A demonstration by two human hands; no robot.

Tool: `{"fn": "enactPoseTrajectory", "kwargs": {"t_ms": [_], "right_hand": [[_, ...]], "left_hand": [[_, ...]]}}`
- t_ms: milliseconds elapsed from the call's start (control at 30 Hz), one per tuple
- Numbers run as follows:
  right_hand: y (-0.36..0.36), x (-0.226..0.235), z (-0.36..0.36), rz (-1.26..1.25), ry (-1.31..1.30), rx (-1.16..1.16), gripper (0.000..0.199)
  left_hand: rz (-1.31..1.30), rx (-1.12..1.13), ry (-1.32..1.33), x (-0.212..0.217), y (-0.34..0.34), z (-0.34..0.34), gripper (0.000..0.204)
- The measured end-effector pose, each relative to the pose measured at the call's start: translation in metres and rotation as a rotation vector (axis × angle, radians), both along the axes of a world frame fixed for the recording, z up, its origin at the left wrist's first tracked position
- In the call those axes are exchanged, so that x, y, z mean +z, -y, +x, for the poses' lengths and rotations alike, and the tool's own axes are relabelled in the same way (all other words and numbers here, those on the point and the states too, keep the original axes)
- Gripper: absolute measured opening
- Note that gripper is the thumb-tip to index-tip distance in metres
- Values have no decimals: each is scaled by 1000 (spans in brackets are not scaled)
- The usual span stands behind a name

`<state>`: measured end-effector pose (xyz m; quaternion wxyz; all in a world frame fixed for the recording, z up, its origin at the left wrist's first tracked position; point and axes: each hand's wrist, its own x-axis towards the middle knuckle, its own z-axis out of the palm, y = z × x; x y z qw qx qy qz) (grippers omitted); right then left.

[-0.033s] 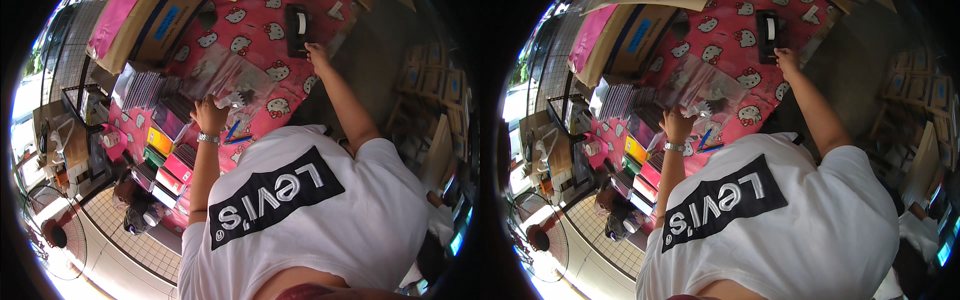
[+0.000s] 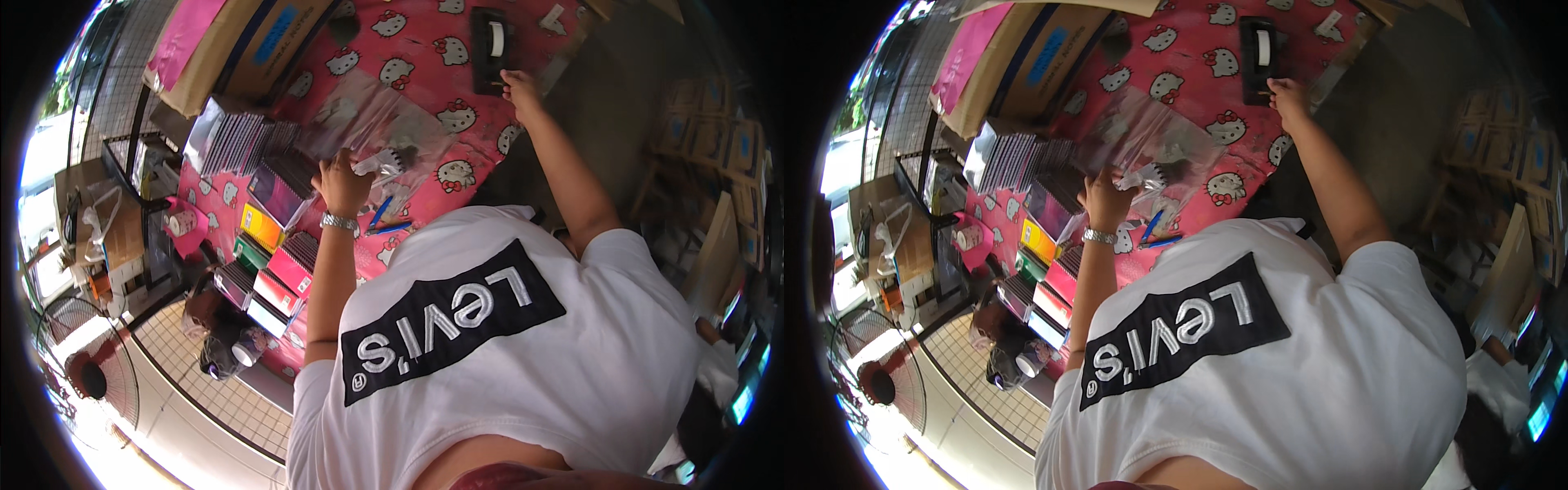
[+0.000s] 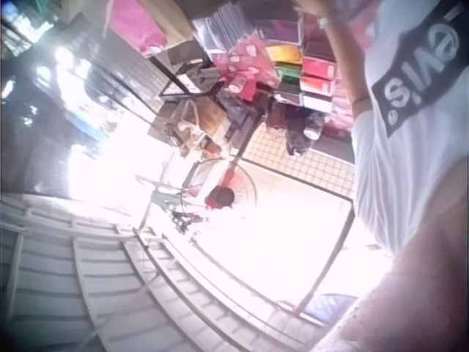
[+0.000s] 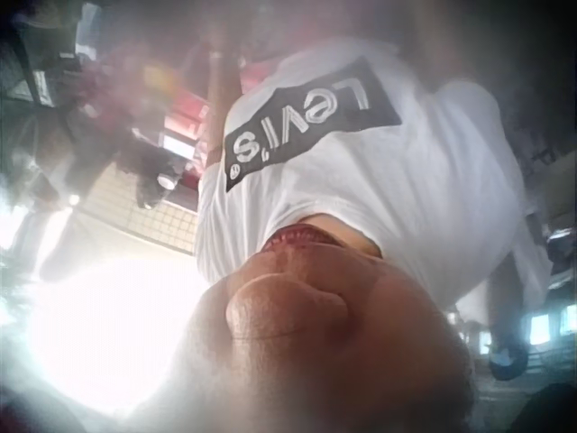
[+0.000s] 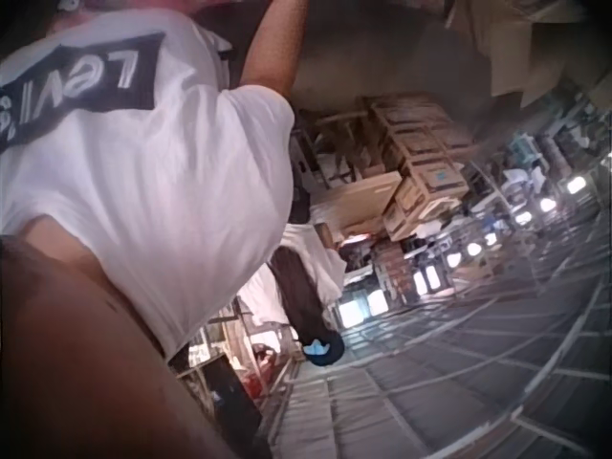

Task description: The person places small notebooks into plastic bags and seals them by hand, then organizes the bagged notebooks into colored stacks on the table.

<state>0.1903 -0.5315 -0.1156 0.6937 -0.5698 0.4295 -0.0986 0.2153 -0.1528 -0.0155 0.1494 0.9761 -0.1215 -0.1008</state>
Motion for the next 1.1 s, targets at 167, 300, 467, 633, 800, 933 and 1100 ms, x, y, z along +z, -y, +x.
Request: {"fn": "enactPoseTrajectory", "kwargs": {"t_ms": [167, 300, 467, 633, 800, 933, 1100], "right_hand": [[-41, -13, -32, 110, 327, -69, 12], [-36, -61, -49, 720, 258, 126, 8], [-150, 46, 56, 416, 181, 1218, 13], [-230, 105, 127, -940, 176, 2188, 37], [-213, 45, 130, -677, -241, 2144, 37], [-169, 2, 66, -284, -106, 1623, 38], [-177, 17, -3, -724, 477, 1449, 74]], "left_hand": [[-318, -95, -79, -33, -36, 16, 34], [-774, 29, -242, -63, -38, 17, 29], [-776, 182, -404, -58, -41, 5, 30], [-822, 271, -513, -52, -40, 4, 27], [-819, 157, -120, -66, -30, -16, 30], [-547, -77, 237, -71, -37, -45, 54], [-593, 40, 101, -58, -38, -61, 75]]}}
